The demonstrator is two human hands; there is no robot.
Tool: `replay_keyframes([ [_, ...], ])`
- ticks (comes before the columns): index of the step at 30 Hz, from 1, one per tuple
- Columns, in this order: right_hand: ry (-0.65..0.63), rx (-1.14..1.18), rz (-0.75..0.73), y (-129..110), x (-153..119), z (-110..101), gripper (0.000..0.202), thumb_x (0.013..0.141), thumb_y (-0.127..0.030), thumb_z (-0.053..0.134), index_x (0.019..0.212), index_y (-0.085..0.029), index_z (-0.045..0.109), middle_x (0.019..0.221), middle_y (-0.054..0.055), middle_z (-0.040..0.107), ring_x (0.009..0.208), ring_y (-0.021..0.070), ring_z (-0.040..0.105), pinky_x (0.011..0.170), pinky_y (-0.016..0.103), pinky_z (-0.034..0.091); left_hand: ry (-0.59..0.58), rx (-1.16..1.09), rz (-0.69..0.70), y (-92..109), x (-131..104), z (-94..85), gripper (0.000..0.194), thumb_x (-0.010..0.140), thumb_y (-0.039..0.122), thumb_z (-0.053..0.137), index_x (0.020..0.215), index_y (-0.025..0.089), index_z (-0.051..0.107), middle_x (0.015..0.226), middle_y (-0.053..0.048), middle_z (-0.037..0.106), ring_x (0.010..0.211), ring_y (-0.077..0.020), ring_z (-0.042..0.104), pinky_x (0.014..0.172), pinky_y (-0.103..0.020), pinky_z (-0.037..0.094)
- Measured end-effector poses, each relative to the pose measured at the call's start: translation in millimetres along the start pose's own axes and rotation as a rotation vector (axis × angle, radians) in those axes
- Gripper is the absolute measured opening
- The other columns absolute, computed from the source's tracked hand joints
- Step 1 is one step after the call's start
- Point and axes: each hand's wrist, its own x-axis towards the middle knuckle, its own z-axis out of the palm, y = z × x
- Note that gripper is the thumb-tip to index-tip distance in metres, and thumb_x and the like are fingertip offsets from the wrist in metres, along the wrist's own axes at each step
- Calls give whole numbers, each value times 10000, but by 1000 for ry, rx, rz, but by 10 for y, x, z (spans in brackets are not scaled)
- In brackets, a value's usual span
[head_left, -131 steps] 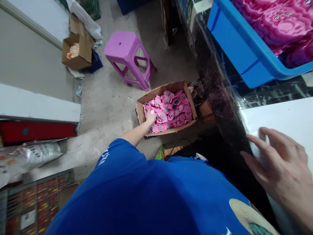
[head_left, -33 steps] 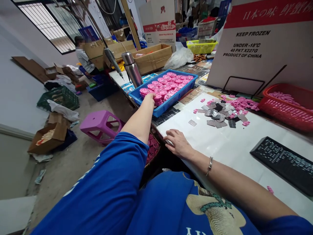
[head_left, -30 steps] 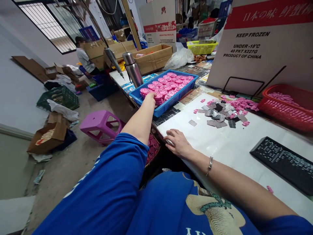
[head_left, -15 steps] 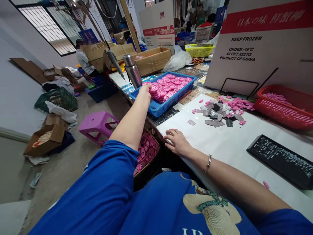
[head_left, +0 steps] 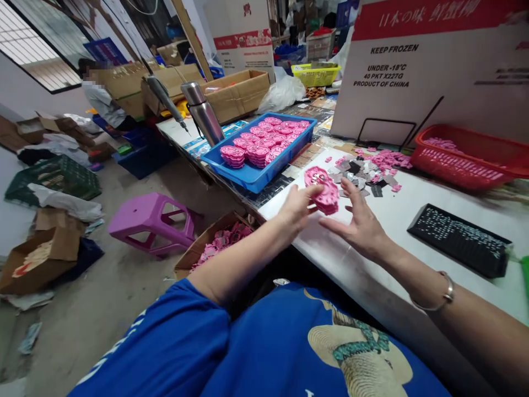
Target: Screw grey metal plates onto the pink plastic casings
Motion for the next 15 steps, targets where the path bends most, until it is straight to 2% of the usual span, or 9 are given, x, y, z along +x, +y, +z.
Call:
replay_keyframes([
  [3,-65,-188,56,-69,-191,-123,1127,723,-592,740,1566,-153,134,1586,199,252,1469,376,276,1172,590,317,-19,-26,-92,-340,-162,108,486,670,71,707,1107,150,510,758,-11,652,591,-144,611,627,-286,512],
  [7,-135,-369,170,-139,-312,-217,1114,748,-443,725,1582,-136,54,1552,215,307,1419,399,366,1131,583,387,-21,-40,-145,-625,-276,191,532,705,39,684,1169,153,451,777,4,631,605,-129,611,612,-247,493],
  [11,-219,-494,254,-168,-348,-292,1061,759,-356,689,1588,-210,43,1473,192,416,1279,401,522,1003,568,501,-25,-32,-164,-766,-329,254,559,705,0,677,1186,164,443,772,28,609,584,-97,585,576,-201,446],
  [15,-271,-582,311,-106,-360,-319,988,792,-340,643,1588,-195,77,1396,190,495,1217,395,559,971,562,506,-55,-12,-185,-783,-387,299,601,693,-17,688,1205,165,429,790,30,610,584,-89,586,573,-195,453],
])
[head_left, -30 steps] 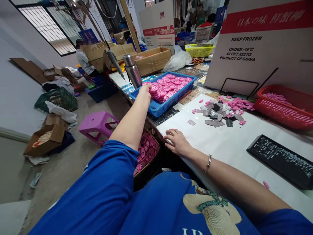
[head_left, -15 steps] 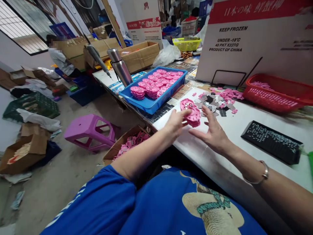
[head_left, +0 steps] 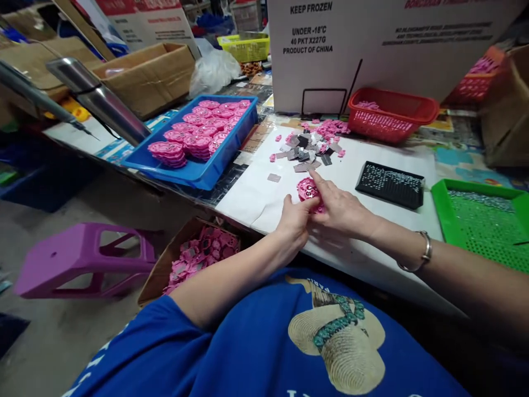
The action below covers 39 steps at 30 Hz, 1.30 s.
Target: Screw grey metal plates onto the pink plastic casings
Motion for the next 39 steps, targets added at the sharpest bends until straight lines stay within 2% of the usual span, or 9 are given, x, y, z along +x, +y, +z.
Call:
replay_keyframes([
  [7,-38,-3,-24,124,63,29,921,783,-299,631,1571,-171,171,1444,199,474,1247,393,550,983,531,499,-114,46,-113,140,-55,-107,557,693,-16,680,1135,179,402,806,9,646,601,-101,620,626,-238,524],
  [13,-51,-39,-25,110,15,5,898,816,-469,619,1556,-168,209,1437,178,482,1213,379,561,961,504,504,-195,104,-174,265,-14,-249,329,712,35,667,879,197,434,698,29,598,573,-102,613,586,-224,503],
  [16,-15,-39,-32,130,-9,39,846,843,-487,597,1544,-171,242,1411,171,508,1173,368,580,958,512,503,-206,102,-220,299,-41,-283,386,699,32,653,992,190,458,733,8,620,637,-130,659,669,-258,544],
  [20,-1,-72,-84,191,-31,72,822,836,-443,621,1529,-173,272,1372,178,528,1149,362,585,916,498,525,-193,157,-246,343,-97,-430,763,659,4,645,1336,143,323,857,-59,668,786,-180,705,836,-324,563],
  [23,-65,-95,-226,252,-19,54,766,863,-403,595,1528,-193,279,1333,168,540,1113,329,595,881,454,540,-257,401,-128,432,-41,-612,821,691,134,726,1407,117,325,1025,-134,659,867,-222,684,823,-364,560],
  [25,-110,-94,-332,296,15,25,737,875,-367,583,1526,-194,285,1325,162,539,1119,311,588,889,438,538,-310,589,99,513,72,-692,853,660,218,804,1406,170,394,1185,-140,611,982,-239,648,855,-371,541],
  [29,-165,-71,-461,368,102,-46,726,854,-323,604,1508,-202,313,1322,150,544,1139,294,575,912,435,530,-518,727,438,619,350,-647,1132,432,116,922,1434,272,419,1339,-104,566,1300,-257,497,1074,-336,400],
  [33,-176,-40,-489,374,96,-114,805,823,-364,662,1524,-207,298,1379,149,513,1175,301,560,946,449,521,-710,723,356,571,463,-522,1141,426,58,905,1446,243,430,1167,-91,662,1189,-243,595,1049,-310,413],
  [39,-5,-105,-500,313,-18,-135,818,837,-481,668,1518,-185,325,1355,145,553,1178,317,553,1007,489,461,-679,688,324,448,444,-566,1045,490,88,870,1435,249,454,1065,-54,692,1009,-214,654,951,-284,467],
])
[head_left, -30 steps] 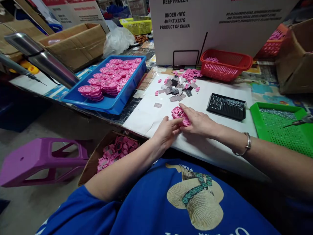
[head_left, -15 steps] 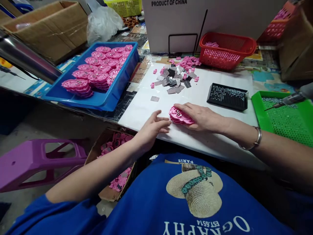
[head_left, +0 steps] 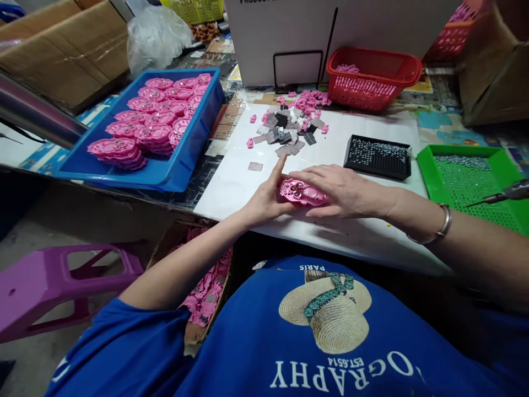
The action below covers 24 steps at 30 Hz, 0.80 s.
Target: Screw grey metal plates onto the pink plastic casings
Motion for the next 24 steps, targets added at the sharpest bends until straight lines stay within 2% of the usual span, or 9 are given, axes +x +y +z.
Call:
replay_keyframes([
  [4,44,-40,7,-14,7,-2,651,891,-388,583,1468,-144,406,1237,136,638,1101,297,595,1010,495,439,-37,179,110,-81,-28,-25,993,620,157,804,1499,246,351,1102,-63,683,1030,-214,640,976,-300,449],
  [7,110,43,40,5,-65,-114,640,888,-382,572,1466,-150,422,1254,113,639,1117,281,593,1027,486,439,-54,274,146,-109,-36,-36,946,691,210,780,1517,242,320,1134,-74,669,1022,-208,638,985,-307,445],
  [9,167,103,86,36,-214,-246,658,889,-410,570,1483,-177,408,1306,92,615,1148,282,581,1025,494,455,-49,301,151,-99,-35,-38,895,688,225,807,1483,239,396,1188,-84,653,1073,-221,622,1022,-319,424],
  [11,196,144,126,92,-448,-376,675,894,-441,579,1503,-219,390,1339,72,597,1175,282,572,1016,501,477,-32,291,139,-67,-28,-35,800,635,211,854,1372,244,545,1223,-81,641,1155,-243,590,1068,-328,394],
  [13,158,170,148,185,-738,-444,643,902,-453,595,1497,-295,408,1347,50,593,1180,260,580,990,462,512,-19,267,117,-25,-13,-31,685,577,184,886,1222,248,662,1211,-70,644,1196,-254,569,1093,-333,380],
  [16,30,227,198,380,-1164,-358,567,904,-492,589,1446,-363,484,1365,54,582,1142,248,622,888,424,571,-22,267,121,21,17,-24,575,558,153,899,1097,250,722,1184,-68,654,1171,-240,583,1087,-336,393],
  [19,-7,241,214,571,-1462,-127,492,898,-519,550,1339,-313,619,1226,104,665,1028,282,675,799,480,594,-56,326,175,24,38,-17,483,611,158,879,1064,253,740,1178,-76,668,1131,-222,604,1060,-336,415],
  [21,10,210,239,634,-1558,-17,472,882,-519,550,1270,-283,676,1177,117,694,1066,319,667,835,536,570,-65,367,221,18,38,-8,442,650,186,860,1070,257,740,1179,-79,676,1112,-218,613,1042,-341,429],
  [24,12,196,250,561,-1526,-41,491,837,-508,612,1271,-288,674,1288,97,652,1230,333,589,967,547,505,-29,386,262,33,17,3,431,683,232,841,1098,261,730,1175,-75,686,1094,-219,622,1034,-351,438],
])
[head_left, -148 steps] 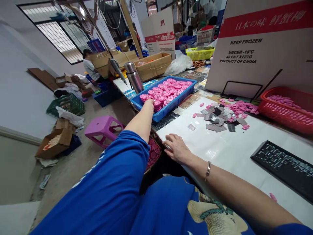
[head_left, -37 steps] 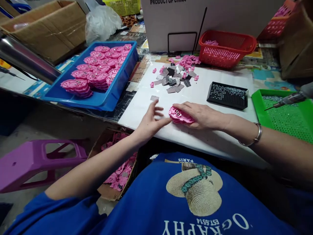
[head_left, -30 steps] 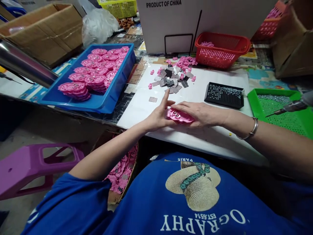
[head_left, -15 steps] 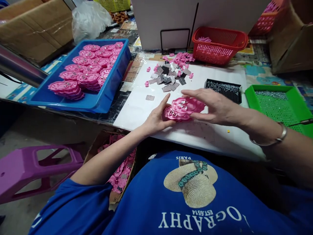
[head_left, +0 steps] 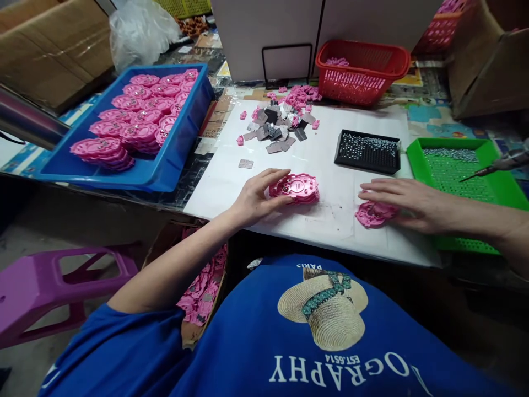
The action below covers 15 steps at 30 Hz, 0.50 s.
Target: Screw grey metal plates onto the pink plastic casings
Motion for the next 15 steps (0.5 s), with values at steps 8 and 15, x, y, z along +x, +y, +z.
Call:
replay_keyframes([
  [8,90,-71,-127,-725,768,-2,440,952,-445,478,1298,-209,612,1274,98,635,1147,271,604,1006,494,498,279,43,-77,58,-106,-232,529,665,273,861,1167,258,696,1183,-49,693,1090,-198,623,1046,-286,424],
  [15,-14,-192,-180,-776,1382,272,531,917,-450,589,1339,-128,561,1240,150,647,1122,297,603,1012,484,468,411,346,-90,-319,-305,-472,563,697,397,822,1204,210,665,1168,-76,699,1070,-233,651,1001,-329,467],
])
